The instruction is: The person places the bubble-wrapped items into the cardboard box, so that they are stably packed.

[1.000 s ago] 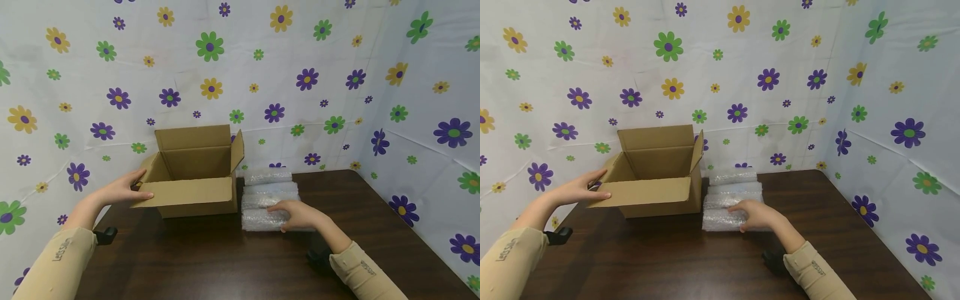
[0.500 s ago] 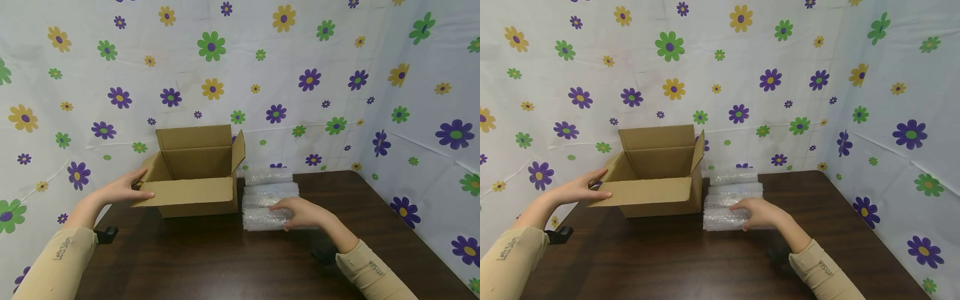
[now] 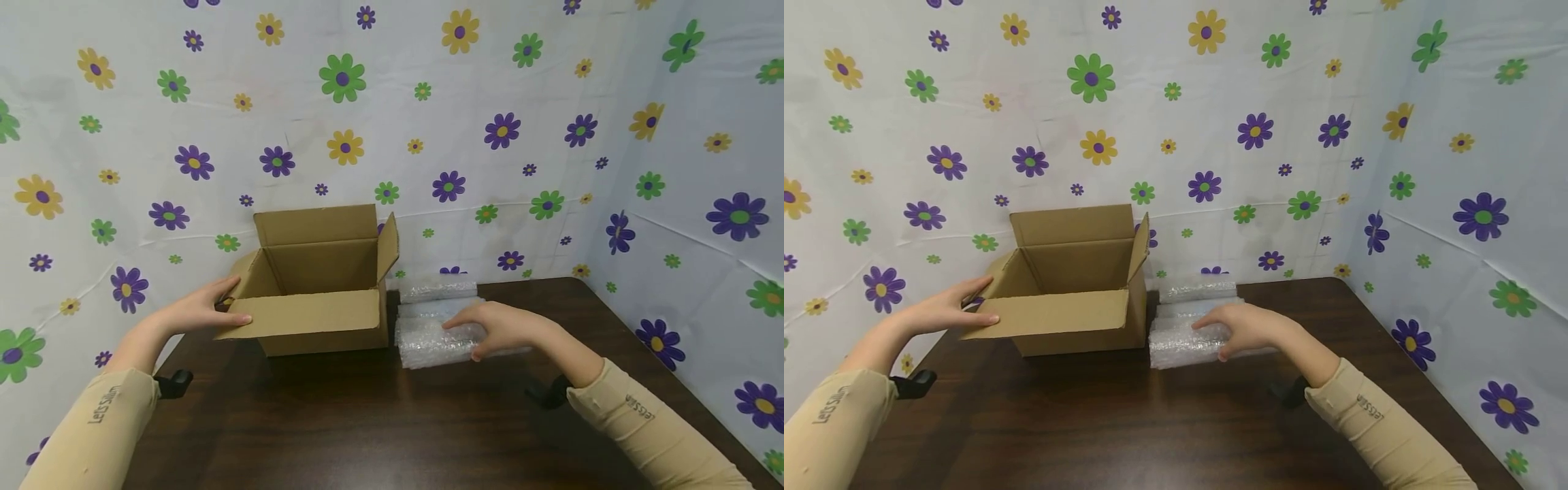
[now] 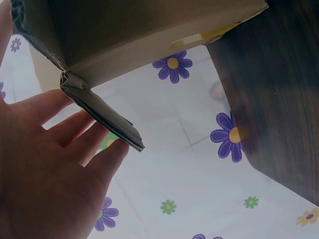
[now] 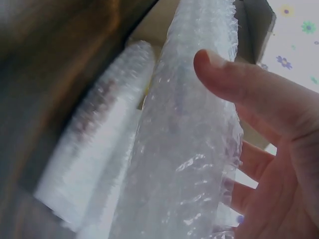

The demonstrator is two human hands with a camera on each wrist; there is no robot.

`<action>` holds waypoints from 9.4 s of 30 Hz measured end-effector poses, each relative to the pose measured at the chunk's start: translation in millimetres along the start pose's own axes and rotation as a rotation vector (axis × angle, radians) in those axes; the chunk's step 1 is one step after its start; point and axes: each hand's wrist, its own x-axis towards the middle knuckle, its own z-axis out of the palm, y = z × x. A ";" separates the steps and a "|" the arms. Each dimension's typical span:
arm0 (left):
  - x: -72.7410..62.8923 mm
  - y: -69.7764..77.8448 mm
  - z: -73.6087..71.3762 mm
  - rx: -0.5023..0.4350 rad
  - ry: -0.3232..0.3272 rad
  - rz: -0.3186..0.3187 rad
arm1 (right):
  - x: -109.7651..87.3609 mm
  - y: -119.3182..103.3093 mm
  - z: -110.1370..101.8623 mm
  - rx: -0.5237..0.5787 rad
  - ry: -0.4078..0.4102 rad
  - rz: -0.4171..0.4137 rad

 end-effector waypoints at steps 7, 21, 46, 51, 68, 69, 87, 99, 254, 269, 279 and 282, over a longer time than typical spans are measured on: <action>-1.3 2.3 0.4 -0.004 0.004 0.001 | -0.5 -7.1 -33.1 0.007 -0.012 -0.016; -2.4 5.0 0.6 0.004 0.005 -0.001 | 6.8 -28.3 -79.9 0.024 -0.051 -0.025; -2.8 5.3 1.2 0.003 0.008 -0.005 | 44.3 -84.6 -150.0 0.015 -0.165 -0.029; -1.5 3.5 1.9 0.007 0.008 0.001 | 61.1 -95.1 -159.5 -0.010 -0.156 -0.086; -1.5 7.0 1.5 -0.005 -0.001 -0.009 | 123.6 -124.3 -170.3 0.003 -0.133 -0.159; -1.5 6.8 1.6 -0.006 -0.001 -0.010 | 127.4 -126.0 -169.4 0.004 -0.131 -0.158; -1.4 6.3 2.0 -0.011 0.000 -0.002 | 185.3 -131.2 -143.5 0.066 -0.061 -0.148; -1.7 5.9 3.9 0.024 0.015 -0.008 | 223.3 -129.5 -121.8 0.048 -0.043 -0.088; 0.1 -1.2 7.1 -0.071 0.018 -0.001 | 57.2 81.2 46.7 0.151 0.107 -0.031; -2.7 -0.6 6.6 -0.088 0.017 -0.018 | 68.7 72.7 50.6 0.093 0.052 -0.082; -3.4 -0.6 7.0 -0.091 0.018 -0.019 | 71.3 72.3 53.8 0.087 0.050 -0.066; -3.5 -1.7 6.9 -0.095 0.016 -0.023 | 71.7 71.4 53.9 0.090 0.050 -0.055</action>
